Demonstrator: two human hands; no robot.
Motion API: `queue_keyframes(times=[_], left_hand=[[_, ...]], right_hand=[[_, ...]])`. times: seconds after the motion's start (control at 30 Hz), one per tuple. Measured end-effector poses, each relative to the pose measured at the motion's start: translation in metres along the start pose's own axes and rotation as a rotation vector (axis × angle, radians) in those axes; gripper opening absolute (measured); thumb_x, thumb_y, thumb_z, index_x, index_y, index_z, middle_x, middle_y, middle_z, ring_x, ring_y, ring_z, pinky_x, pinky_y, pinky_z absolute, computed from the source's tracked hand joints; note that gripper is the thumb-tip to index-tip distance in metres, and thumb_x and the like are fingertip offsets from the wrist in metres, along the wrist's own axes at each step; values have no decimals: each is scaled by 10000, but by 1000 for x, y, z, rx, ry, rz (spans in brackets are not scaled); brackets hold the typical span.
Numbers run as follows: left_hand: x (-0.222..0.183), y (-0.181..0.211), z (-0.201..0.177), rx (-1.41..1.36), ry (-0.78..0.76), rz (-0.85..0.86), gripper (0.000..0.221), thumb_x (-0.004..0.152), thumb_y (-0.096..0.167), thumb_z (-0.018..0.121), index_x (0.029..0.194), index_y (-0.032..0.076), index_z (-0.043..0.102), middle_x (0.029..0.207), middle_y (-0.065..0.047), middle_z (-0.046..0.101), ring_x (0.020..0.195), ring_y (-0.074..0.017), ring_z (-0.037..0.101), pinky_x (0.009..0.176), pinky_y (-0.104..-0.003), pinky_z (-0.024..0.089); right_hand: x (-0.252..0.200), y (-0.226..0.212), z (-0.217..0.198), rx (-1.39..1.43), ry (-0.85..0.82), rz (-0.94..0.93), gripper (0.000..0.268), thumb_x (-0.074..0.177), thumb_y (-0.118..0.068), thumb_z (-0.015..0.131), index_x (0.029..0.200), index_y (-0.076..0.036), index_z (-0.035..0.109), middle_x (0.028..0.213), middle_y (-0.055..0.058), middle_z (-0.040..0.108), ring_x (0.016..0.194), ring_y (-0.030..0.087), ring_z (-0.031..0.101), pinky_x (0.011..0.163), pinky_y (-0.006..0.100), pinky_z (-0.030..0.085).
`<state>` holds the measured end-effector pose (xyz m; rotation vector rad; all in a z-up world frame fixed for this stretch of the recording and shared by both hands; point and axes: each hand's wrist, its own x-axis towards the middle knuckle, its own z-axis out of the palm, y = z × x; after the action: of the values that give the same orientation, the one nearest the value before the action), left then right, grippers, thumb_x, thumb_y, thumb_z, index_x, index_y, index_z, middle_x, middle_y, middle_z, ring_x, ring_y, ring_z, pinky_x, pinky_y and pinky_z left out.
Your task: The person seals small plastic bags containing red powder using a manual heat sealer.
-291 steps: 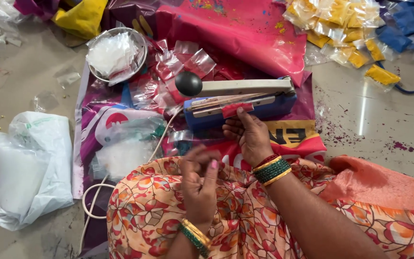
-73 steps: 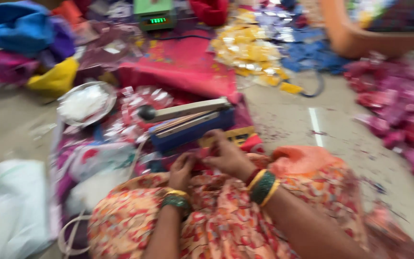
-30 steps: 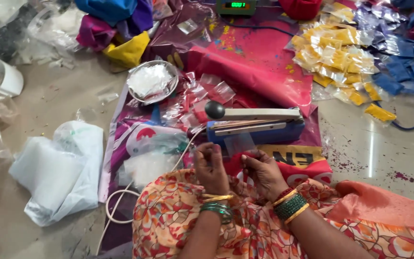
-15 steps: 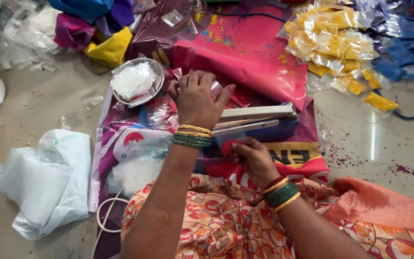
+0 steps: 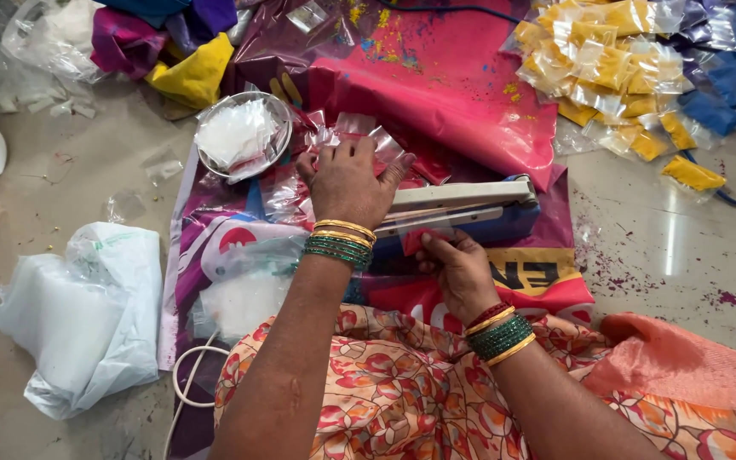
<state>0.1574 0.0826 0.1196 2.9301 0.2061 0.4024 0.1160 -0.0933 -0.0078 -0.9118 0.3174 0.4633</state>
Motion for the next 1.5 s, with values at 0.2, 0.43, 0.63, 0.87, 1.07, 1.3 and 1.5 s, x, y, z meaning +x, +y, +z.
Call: queue_keyframes(times=[0.2,0.43,0.63,0.87,1.07,1.3,1.5], left_hand=[[-4,-10,26,16,-39,-56,797,924,769,434,1401,147,577,1268,-154,652,1285,-334,510,1103,-659,221],[-9,-16,36,3,-57,-82,797,938,748,427,1475,164,510,1425,-168,563,1405,-358,414,1146,-697,158],[-15,-22,49,-4,-58,-89,785,936,734,455,1490,180,484,1514,-167,495,1452,-337,347,1142,-669,174],[-23,-34,74,-31,6,-86,685,984,662,468,1466,181,543,1575,-141,458,1501,-311,321,1186,-614,174],[-23,-37,75,-40,34,-75,664,994,653,463,1429,169,592,1606,-133,436,1527,-302,318,1209,-592,190],[-24,-35,72,-41,85,-48,732,982,719,443,1441,170,596,1633,-174,390,1521,-361,303,1189,-619,203],[-26,-34,74,-8,77,-49,753,977,734,440,1465,176,573,1611,-180,416,1531,-379,315,1202,-610,225]], right_hand=[[7,1,-5,27,59,-90,216,898,-53,734,1100,-40,660,931,53,732,748,149,702,636,274,584],[8,1,-5,7,85,-92,251,915,-45,727,1147,-32,632,963,65,730,769,156,709,664,283,602],[7,0,-4,-7,108,-96,257,905,-59,732,1135,-32,621,979,69,738,766,160,708,658,290,604],[-5,-7,9,-10,151,-112,304,909,-161,736,1153,-75,577,982,84,711,765,190,709,653,329,614],[-3,5,-2,47,238,-89,448,1032,-459,466,1111,-35,587,885,140,683,765,252,702,658,416,618],[-2,10,0,74,286,-102,577,1048,-559,377,1044,-17,577,836,156,669,740,279,681,633,424,600],[-6,7,9,31,272,-71,469,1016,-483,485,1111,-44,617,852,128,699,725,248,706,613,394,610]])
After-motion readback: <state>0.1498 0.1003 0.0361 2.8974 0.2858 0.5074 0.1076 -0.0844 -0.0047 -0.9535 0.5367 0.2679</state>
